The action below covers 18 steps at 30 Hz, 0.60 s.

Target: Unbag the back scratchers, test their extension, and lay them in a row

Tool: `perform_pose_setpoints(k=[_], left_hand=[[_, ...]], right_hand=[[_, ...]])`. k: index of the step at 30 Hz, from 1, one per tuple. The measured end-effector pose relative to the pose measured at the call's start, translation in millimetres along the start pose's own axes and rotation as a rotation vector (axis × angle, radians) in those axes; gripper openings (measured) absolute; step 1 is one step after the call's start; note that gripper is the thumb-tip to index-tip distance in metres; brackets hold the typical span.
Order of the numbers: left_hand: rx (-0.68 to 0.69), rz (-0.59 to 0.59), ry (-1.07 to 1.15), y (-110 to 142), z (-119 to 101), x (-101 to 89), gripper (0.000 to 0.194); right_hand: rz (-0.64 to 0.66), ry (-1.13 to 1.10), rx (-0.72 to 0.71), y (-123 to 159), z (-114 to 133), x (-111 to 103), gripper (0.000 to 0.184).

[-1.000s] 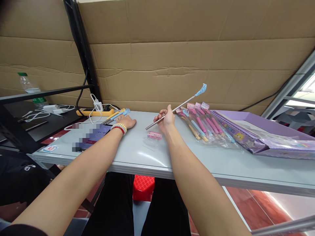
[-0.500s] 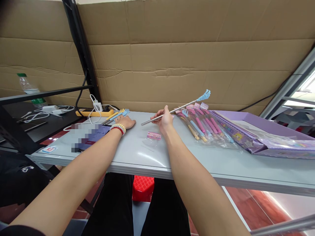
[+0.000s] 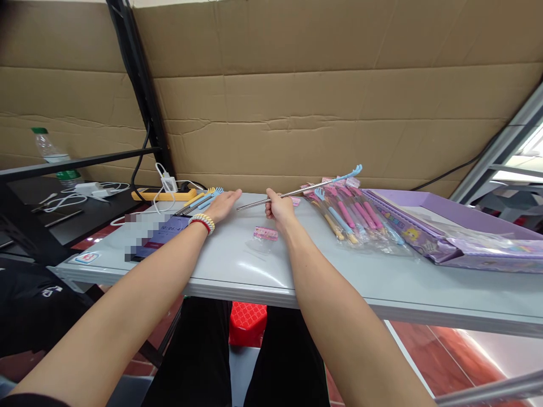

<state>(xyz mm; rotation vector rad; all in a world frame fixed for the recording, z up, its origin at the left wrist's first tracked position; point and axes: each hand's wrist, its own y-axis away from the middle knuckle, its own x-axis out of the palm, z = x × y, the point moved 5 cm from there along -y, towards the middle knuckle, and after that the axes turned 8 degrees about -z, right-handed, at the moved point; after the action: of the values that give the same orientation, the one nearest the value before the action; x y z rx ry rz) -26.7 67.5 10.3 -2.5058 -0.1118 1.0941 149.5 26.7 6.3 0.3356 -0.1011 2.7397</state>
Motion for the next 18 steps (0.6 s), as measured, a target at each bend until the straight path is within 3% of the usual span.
perform_pose_setpoints(k=[4,7,10,13,15,18], left_hand=[[0.27,0.204,0.176,13.4,-23.7,15.3,0.051],[0.291,0.191,0.13,15.8,-27.7,19.8,0.043],[0.199,0.117,0.042,10.9,-18.8,16.0,0.052],[0.005,0.039,-0.092,4.2,-1.4,7.0,0.062],[-0.123,-0.008,-0.196,1.7,8.4,0.7,0.056],[-0.22,-0.038,-0.287,0.7,15.2,-4.6,0.044]], right_hand=[[0.04,0.012,-0.014,1.2,-2.6,3.0,0.033],[0.025,-0.006,-0.014,-0.8,-1.6,2.2,0.039],[-0.105,-0.142,-0.038,-6.7,6.0,-9.5,0.041],[-0.306,-0.36,-0.07,-14.1,15.4,-31.9,0.039],[-0.465,-0.431,-0.09,-18.6,18.9,-49.4,0.034],[-0.68,-0.37,-0.139,-24.1,20.3,-70.7,0.026]])
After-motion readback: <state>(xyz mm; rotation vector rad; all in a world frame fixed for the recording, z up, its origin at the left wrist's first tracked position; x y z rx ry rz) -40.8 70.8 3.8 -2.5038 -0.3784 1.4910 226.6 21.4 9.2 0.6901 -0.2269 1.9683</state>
